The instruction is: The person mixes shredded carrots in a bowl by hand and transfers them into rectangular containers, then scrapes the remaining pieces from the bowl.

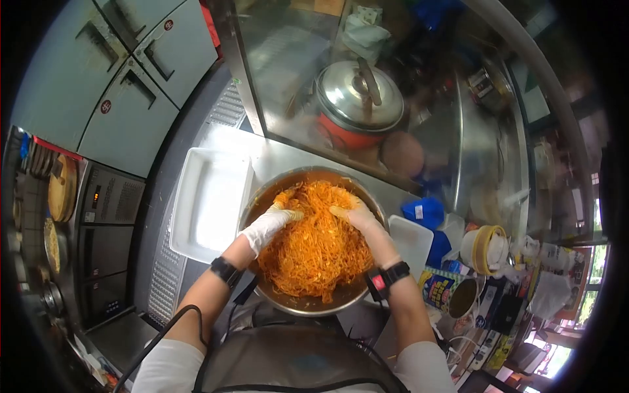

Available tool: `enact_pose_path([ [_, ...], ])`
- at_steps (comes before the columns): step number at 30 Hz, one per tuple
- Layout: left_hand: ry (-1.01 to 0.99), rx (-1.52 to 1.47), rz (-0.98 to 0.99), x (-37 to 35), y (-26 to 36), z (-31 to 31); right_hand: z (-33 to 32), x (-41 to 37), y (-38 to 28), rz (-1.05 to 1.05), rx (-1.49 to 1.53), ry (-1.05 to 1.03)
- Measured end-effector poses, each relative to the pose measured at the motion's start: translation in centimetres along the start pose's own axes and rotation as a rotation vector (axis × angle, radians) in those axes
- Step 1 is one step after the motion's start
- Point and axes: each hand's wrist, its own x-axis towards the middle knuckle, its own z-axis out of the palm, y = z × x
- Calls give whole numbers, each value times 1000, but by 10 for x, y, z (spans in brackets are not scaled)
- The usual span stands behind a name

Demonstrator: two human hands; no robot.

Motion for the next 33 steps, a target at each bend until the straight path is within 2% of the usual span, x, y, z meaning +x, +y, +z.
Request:
enact_pose_path([
  [2,-101,-357,-108,31,-5,-3,-1,22,0,60,122,-99],
  [5,-49,-302,-145,52,-8,0,18,-6,-60,154,504,-132],
  [7,-152,-315,-138,20,14,11,30,-31,-102,197,674,-115],
  [8,-110,-223,-130,-6,33,21,33,-33,-111,206,713,-113],
  [10,-167,-20,9,-11,31,20,36,-31,-108,213,763,-106],
  [12,-223,1,32,-18,20,20,26,-17,-81,55,30,-195],
  [13,-278,17,67,-22,17,22,25,-28,-72,12,-125,-136],
  [14,-222,140,5,-28,9,27,27,-45,-62,23,-116,-134],
  [16,-183,502,9,-28,-18,15,36,-78,-65,220,-418,106],
  [17,-182,607,15,-36,-29,9,36,-92,-50,219,-417,107],
  [18,-231,865,138,-53,-19,8,32,-107,-26,63,-652,96],
  [19,-191,1078,315,-63,-25,4,31,-119,-12,-104,-886,85],
  [20,-145,1288,493,-76,-36,3,39,-132,-9,-114,-886,83],
  [21,-111,1453,385,-82,-47,5,54,-146,-10,-30,-876,68],
  [22,-106,1627,46,-87,-44,28,68,-151,-11,54,-866,54],
  [23,-85,1703,-5,-79,-51,41,86,-146,-7,-28,-1034,25],
  [24,-62,1780,-53,-69,-58,45,98,-138,-10,-37,-1033,32],
  [25,-45,1787,-35,-58,-53,44,102,-120,-19,33,-1120,-4],
  [26,-10,1645,3,-49,-44,39,100,-105,-26,109,-1201,-44],
  [27,21,1502,32,-40,-40,31,90,-93,-29,95,-1157,15],
  [28,166,1469,178,-25,-42,17,77,-80,-31,72,-1113,76],
  [29,284,1184,279,-31,-32,19,66,-70,-31,49,-1115,78],
  [30,259,1032,153,-26,-24,12,53,-65,-28,-22,-840,166],
  [31,165,875,269,-35,-15,15,46,-62,-34,-86,-562,247],
  [32,67,712,377,-47,-9,19,41,-63,-38,-91,-564,245],
  [33,68,707,374,-69,4,32,39,-74,-53,-216,-339,209],
])
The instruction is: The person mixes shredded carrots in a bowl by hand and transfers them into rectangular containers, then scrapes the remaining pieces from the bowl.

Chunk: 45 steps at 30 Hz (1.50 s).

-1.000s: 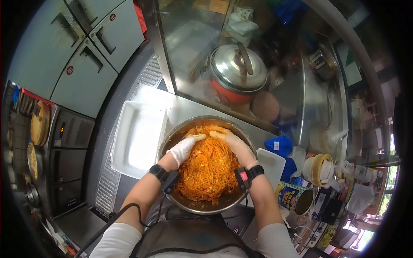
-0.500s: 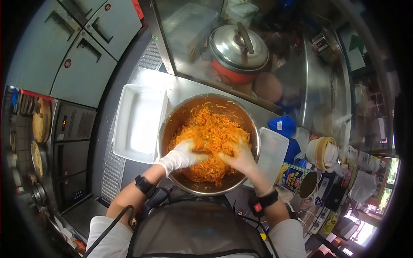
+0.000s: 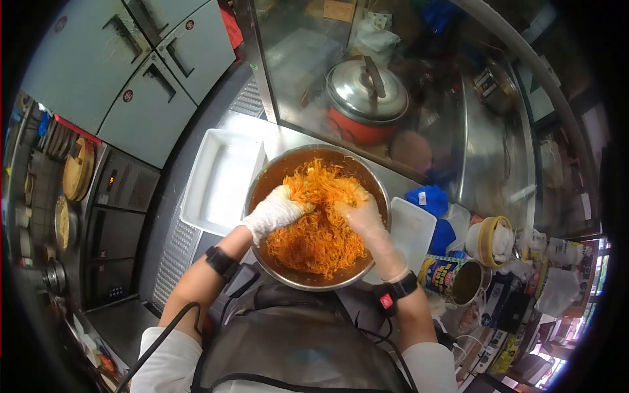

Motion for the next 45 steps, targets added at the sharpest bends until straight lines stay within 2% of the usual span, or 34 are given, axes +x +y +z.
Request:
enact_pose_path([
  [1,-30,-39,138,-16,33,-4,-10,-8,-17,-99,236,11],
  [2,-48,-84,275,-27,48,-5,-17,-20,-39,-184,279,62],
  [3,-35,-91,274,-26,46,-5,-13,-18,-30,-187,275,48],
  [5,0,-156,130,-21,42,0,-3,-9,-3,-7,350,112],
  [6,-16,-163,188,-24,47,3,-7,-12,-3,-154,102,106],
  [7,31,-120,284,-21,37,7,-11,-7,-17,-173,100,101],
  [9,32,-200,225,-24,21,15,-14,-25,-35,-187,361,-20],
  [10,28,-204,222,-25,19,19,-8,-18,-16,-62,398,-51],
  [11,49,-119,150,-24,20,22,-10,-17,-12,-67,395,-48],
  [13,86,-36,82,-25,22,20,-18,-13,-9,-300,88,-142],
  [14,72,-283,53,-32,22,19,-20,-14,-3,-51,549,-250],
  [15,53,-529,20,-39,20,19,-23,-14,5,-41,552,-263],
  [17,116,-434,44,-37,-10,18,-31,-2,25,10,435,-237],
  [18,167,-341,69,-31,-26,19,-32,5,51,13,13,-199],
  [19,169,-343,69,-24,-35,18,-24,11,68,13,12,-201],
  [21,195,-571,-255,-14,-55,20,-7,18,87,236,468,-273],
  [23,155,-669,-188,13,-94,28,8,22,71,269,411,-273],
  [24,54,-714,-194,31,-116,32,15,20,69,258,564,-275],
  [25,-50,-754,-194,37,-107,29,21,20,54,241,717,-275],
  [26,-18,-715,-187,38,-99,31,23,15,40,232,850,-299],
  [29,-83,-753,-91,21,-66,18,25,3,19,215,967,-229],
  [31,-77,-737,-118,21,-69,19,19,-10,3,271,886,-168],
  [33,-67,-642,-36,12,-41,10,14,-18,-16,163,774,-78],
  [34,-85,-523,101,8,-26,2,13,-22,-28,177,785,-31],
  [35,-135,-622,53,-2,-11,-5,14,-27,-37,195,798,10],
  [37,-192,-684,129,-1,-15,-9,17,-35,-64,257,764,126],
  [38,-188,-689,125,-3,-16,-13,22,-35,-55,231,791,123],
  [40,-248,-763,-87,-5,-12,-24,33,-36,-70,198,809,124],
  [41,-223,-669,-114,-4,-9,-28,38,-39,-80,192,815,184],
  [43,-287,-581,-50,1,-14,-36,49,-38,-92,204,823,261],
  [45,-358,-629,-75,-6,-9,-49,48,-44,-85,142,783,256],
])
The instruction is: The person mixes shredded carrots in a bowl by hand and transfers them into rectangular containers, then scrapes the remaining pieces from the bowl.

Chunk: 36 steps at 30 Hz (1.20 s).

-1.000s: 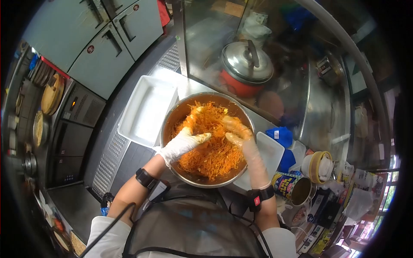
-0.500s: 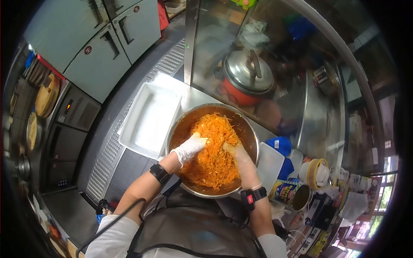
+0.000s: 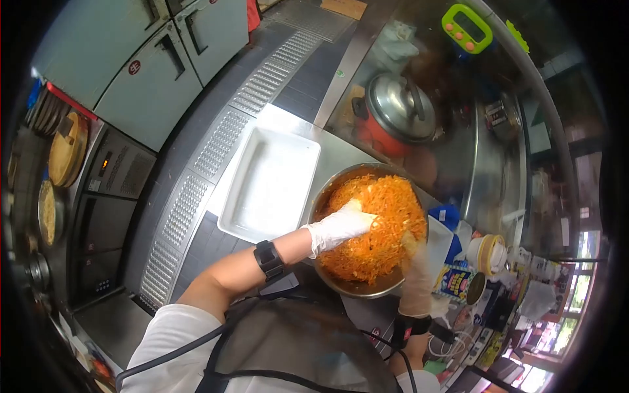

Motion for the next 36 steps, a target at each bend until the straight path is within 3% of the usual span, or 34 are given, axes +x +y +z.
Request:
enact_pose_path([
  [2,-69,-33,-18,-10,26,-3,16,-3,-14,-28,-66,-26],
  [4,-43,-55,143,-26,47,-6,37,-11,-25,-17,-54,-65],
  [6,-58,-95,136,-64,91,-11,71,-13,-35,5,-64,-59],
  [9,-16,-101,167,-93,108,-42,121,-6,-28,13,-102,-77],
  [12,97,-51,136,-116,104,-79,168,7,-4,128,51,-137],
  [14,213,-190,156,-120,80,-110,188,20,20,157,89,-144],
  [16,208,-249,149,-115,53,-143,198,35,45,267,166,-274],
  [20,214,-286,118,-85,19,-177,206,64,84,443,233,-271],
  [24,332,-274,66,-78,-6,-188,209,66,103,594,87,-152],
  [26,375,-245,11,-81,-4,-188,196,64,116,525,-172,-279],
  [27,392,-184,11,-84,-2,-188,178,70,142,598,-236,-400],
  [28,405,-122,14,-83,0,-189,173,74,155,595,-238,-396],
  [30,421,-129,-26,-76,5,-191,179,79,163,569,-575,-630],
  [31,441,-137,-68,-72,8,-192,186,88,155,522,-767,-610],
  [36,375,-7,-121,-72,13,-194,192,143,162,290,-1115,-436],
])
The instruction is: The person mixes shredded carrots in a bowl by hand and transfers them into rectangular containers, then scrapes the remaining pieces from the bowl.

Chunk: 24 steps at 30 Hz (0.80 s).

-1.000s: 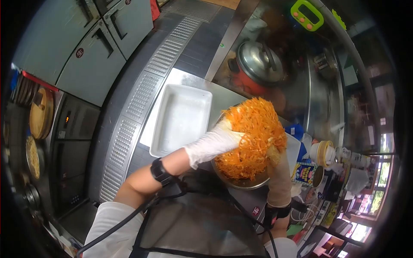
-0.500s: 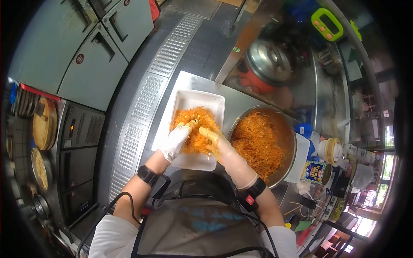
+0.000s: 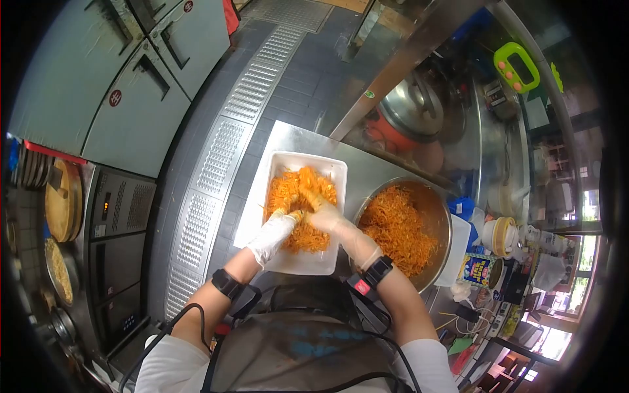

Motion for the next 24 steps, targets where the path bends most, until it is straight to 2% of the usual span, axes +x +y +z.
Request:
enact_pose_path([
  [1,-4,18,-2,0,-5,-1,-5,9,-2,-14,-133,93],
  [4,58,164,10,0,-26,-4,-18,27,-1,4,-178,45],
  [5,95,127,61,13,-55,-11,-14,24,0,23,-238,2],
  [6,97,123,63,14,-55,-10,-8,18,-2,21,-243,1],
  [8,100,-234,-2,17,-54,-2,6,-6,1,3,-225,-230],
  [9,91,-240,3,19,-41,2,13,-14,10,-6,-139,-368],
  [10,130,-243,-126,20,-17,6,20,-21,19,-15,-52,-507],
  [11,169,-247,-256,24,-2,9,22,-30,20,-9,-63,-505],
  [12,162,-254,-250,37,-2,10,23,-37,17,-90,-163,-637],
  [13,136,-270,-99,51,-6,9,25,-41,15,-172,-258,-770],
  [14,112,-283,50,63,-11,7,26,-43,16,-171,-259,-769],
  [16,84,-278,120,68,0,3,27,-48,11,-94,-258,-438],
  [17,55,-274,189,69,5,3,23,-48,10,-70,-308,-341],
  [18,50,-268,182,72,6,1,15,-48,4,-65,-299,-337],
  [20,36,-30,355,74,3,0,6,-49,-3,-29,-278,-207],
  [21,35,-26,355,70,3,2,6,-50,-3,-33,-367,-179],
  [24,-32,1761,141,33,-4,9,11,-54,6,-84,-382,-186],
])
